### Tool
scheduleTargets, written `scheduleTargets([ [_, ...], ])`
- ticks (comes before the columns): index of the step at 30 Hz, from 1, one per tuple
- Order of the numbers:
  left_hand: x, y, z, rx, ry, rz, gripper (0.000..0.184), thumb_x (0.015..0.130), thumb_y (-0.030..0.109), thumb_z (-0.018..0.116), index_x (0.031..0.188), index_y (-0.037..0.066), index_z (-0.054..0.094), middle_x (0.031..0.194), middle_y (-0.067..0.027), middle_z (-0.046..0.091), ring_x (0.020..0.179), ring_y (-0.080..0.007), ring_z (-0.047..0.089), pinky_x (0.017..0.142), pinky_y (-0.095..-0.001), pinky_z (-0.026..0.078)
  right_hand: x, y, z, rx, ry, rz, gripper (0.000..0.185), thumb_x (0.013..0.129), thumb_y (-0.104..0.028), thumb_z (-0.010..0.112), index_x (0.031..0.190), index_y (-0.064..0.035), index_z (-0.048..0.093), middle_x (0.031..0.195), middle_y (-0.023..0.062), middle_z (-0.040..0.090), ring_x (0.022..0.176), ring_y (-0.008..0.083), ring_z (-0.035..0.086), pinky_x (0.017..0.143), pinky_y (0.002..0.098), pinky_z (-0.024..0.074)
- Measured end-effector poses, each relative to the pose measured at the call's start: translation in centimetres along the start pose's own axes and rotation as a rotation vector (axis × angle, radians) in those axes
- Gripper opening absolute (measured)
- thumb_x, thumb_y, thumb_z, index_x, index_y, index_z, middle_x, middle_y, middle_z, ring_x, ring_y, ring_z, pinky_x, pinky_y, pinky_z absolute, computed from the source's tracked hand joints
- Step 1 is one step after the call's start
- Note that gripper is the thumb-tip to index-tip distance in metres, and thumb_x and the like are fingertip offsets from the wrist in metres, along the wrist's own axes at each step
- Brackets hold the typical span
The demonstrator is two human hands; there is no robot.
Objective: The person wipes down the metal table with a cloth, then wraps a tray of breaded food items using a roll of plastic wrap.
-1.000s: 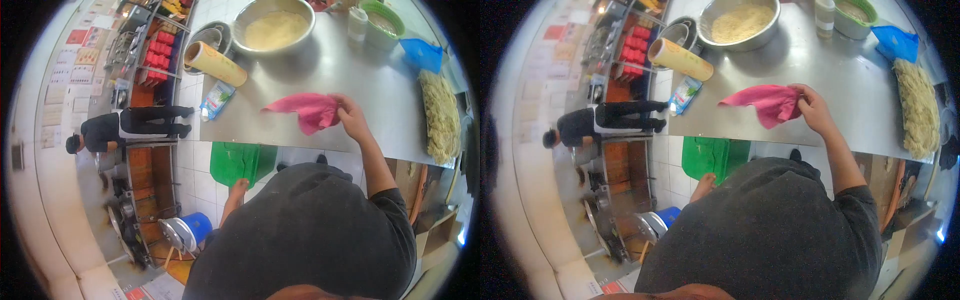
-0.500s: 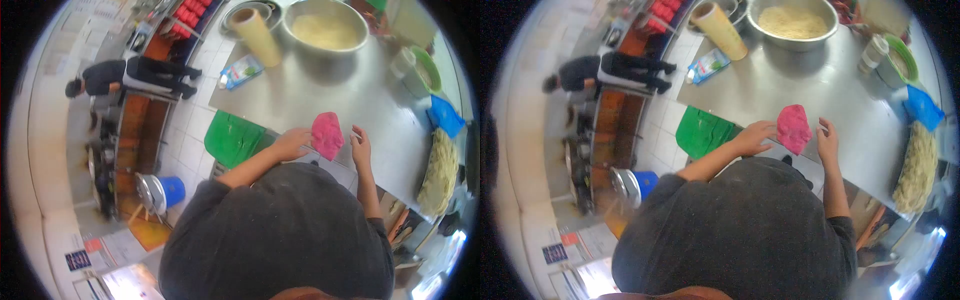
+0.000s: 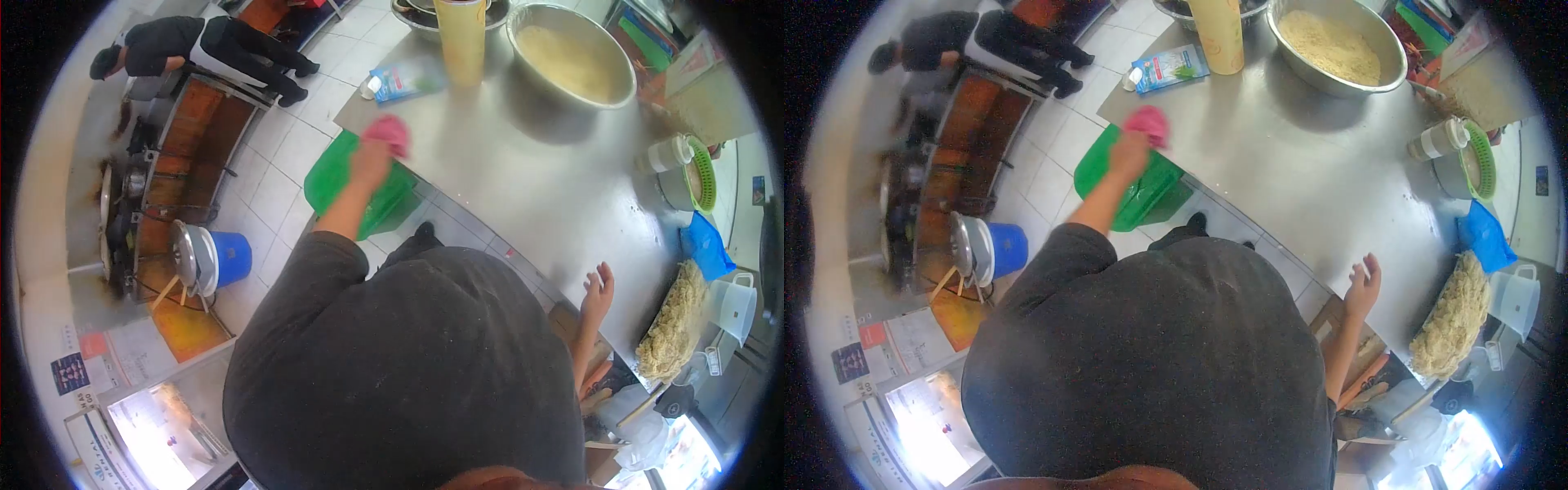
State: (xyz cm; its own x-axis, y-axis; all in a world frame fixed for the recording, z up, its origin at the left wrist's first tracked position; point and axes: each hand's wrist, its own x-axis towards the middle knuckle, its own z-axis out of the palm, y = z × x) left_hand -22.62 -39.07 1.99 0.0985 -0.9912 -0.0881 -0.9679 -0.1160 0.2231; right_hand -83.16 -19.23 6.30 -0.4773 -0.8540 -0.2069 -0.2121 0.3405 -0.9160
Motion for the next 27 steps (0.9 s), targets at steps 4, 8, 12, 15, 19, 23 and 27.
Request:
scheduleTargets([
  [4,4.3,-16.3,-0.1,-0.380,0.371,-0.458,0.036,0.108,0.034,0.046,0.109,0.001,0.061,0.099,-0.0186,0.069,0.089,-0.0319,0.070,0.082,-0.0453,0.055,-1.8,1.5,-0.8,0.051,0.076,0.106,0.046,0.101,-0.012,0.061,0.145,-0.0041,0.054,0.141,0.0182,0.060,0.111,0.0254,0.068,0.087,0.0359,0.0588],
  [8,1.3,-9.3,-8.6,-0.976,0.571,-0.455,0.039,0.110,0.039,0.046,0.106,0.002,0.059,0.093,-0.0123,0.067,0.081,-0.0230,0.068,0.076,-0.0391,0.055,-2.5,0.0,0.2,0.020,0.089,0.074,0.048,0.101,-0.012,0.060,0.148,-0.0040,0.051,0.143,0.0186,0.058,0.112,0.0267,0.067,0.087,0.0361,0.0587],
  [12,-0.8,-0.1,-8.7,-1.072,0.337,-0.143,0.033,0.108,0.038,0.051,0.119,0.008,0.057,0.090,-0.0079,0.067,0.081,-0.0190,0.067,0.073,-0.0368,0.056,-2.0,-3.3,3.7,-0.010,0.088,0.060,0.048,0.101,-0.012,0.060,0.148,-0.0040,0.051,0.143,0.0190,0.057,0.113,0.0270,0.067,0.087,0.0363,0.0586],
  [15,-0.5,2.5,-3.6,-0.828,0.046,0.221,0.031,0.101,0.035,0.060,0.122,0.012,0.060,0.104,-0.0104,0.067,0.093,-0.0262,0.070,0.081,-0.0412,0.056,-2.0,-7.3,7.9,-0.058,0.030,0.048,0.048,0.102,-0.012,0.060,0.148,-0.0037,0.051,0.143,0.0187,0.058,0.112,0.0261,0.067,0.088,0.0360,0.0581],
  [19,1.7,-1.0,-1.6,-0.446,-0.168,0.387,0.038,0.087,0.024,0.069,0.123,0.014,0.065,0.121,-0.0123,0.065,0.109,-0.0340,0.067,0.090,-0.0455,0.055,-3.4,-11.4,12.0,-0.180,-0.088,-0.082,0.046,0.102,-0.013,0.061,0.147,-0.0029,0.053,0.141,0.0176,0.060,0.111,0.0234,0.067,0.089,0.0341,0.0563],
  [23,7.5,-10.1,-2.2,-0.451,0.042,0.066,0.041,0.081,0.026,0.072,0.120,0.013,0.069,0.115,-0.0166,0.068,0.107,-0.0356,0.068,0.092,-0.0445,0.055,-5.3,-10.8,13.2,-0.236,-0.094,-0.027,0.046,0.102,-0.014,0.063,0.145,-0.0029,0.054,0.141,0.0163,0.061,0.110,0.0218,0.067,0.089,0.0328,0.0550],
  [27,7.1,-10.0,-2.4,-0.466,-0.025,0.146,0.036,0.079,0.024,0.074,0.113,0.011,0.069,0.112,-0.0151,0.070,0.106,-0.0350,0.068,0.089,-0.0456,0.056,-7.4,-10.3,15.2,-0.192,-0.072,0.126,0.047,0.102,-0.015,0.064,0.146,-0.0027,0.053,0.145,0.0152,0.058,0.111,0.0220,0.067,0.091,0.0321,0.0539],
])
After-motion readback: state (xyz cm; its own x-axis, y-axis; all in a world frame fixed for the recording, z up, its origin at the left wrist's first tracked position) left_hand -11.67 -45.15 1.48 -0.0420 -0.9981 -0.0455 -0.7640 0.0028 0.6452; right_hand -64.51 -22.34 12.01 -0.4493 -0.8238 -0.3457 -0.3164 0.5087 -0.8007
